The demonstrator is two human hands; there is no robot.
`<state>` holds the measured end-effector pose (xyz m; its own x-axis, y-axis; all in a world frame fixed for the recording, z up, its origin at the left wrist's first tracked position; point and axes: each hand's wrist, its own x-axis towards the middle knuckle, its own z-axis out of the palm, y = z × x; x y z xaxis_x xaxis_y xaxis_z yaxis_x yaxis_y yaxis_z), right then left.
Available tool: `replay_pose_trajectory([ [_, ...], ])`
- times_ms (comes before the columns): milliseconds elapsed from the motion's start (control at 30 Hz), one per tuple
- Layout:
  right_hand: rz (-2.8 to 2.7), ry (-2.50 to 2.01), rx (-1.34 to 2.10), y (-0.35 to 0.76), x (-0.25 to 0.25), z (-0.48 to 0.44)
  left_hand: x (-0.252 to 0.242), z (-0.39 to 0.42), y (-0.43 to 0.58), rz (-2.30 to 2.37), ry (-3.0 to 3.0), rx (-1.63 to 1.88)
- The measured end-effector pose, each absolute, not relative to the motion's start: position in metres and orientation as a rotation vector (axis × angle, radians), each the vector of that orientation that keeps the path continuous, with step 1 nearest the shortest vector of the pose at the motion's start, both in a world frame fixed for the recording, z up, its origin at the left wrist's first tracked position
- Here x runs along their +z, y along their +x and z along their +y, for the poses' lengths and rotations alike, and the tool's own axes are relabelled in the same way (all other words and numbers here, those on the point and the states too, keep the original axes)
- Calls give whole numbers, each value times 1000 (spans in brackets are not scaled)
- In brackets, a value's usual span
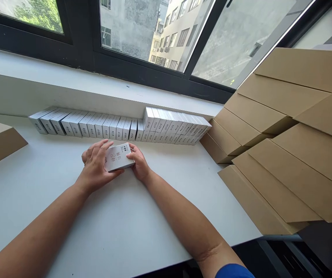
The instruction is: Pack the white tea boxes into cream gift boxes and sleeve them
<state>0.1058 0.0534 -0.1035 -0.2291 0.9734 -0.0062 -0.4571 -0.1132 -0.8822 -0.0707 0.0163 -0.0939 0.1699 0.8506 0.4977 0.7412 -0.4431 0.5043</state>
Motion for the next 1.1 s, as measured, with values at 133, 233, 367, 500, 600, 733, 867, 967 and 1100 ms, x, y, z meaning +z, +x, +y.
replay_pose_trajectory([
  [133, -879, -791, 1579, 106, -102, 54, -95, 16, -70, 1578, 2116, 1220],
  [233, -791, -802, 1564, 109, -101, 56, -97, 18, -70, 1568, 1938, 1228],
  [367, -704, -803, 1582, 113, -100, 59, -103, 23, -73, 1480, 1822, 1211],
  [500, -783, -801, 1677, 112, -100, 58, -106, 24, -73, 1386, 1851, 1238],
  [600, -945, -819, 1668, 107, -100, 55, -102, 20, -71, 1375, 1997, 1310],
  [733, -1047, -832, 1611, 104, -98, 50, -95, 16, -68, 1378, 2244, 1218],
  [867, -1048, -873, 1583, 104, -98, 48, -93, 16, -67, 1507, 2248, 1008],
  [967, -1056, -899, 1505, 101, -101, 47, -92, 16, -66, 1552, 2163, 941],
  [1100, -1152, -977, 1342, 96, -109, 44, -89, 15, -66, 1693, 2088, 934],
])
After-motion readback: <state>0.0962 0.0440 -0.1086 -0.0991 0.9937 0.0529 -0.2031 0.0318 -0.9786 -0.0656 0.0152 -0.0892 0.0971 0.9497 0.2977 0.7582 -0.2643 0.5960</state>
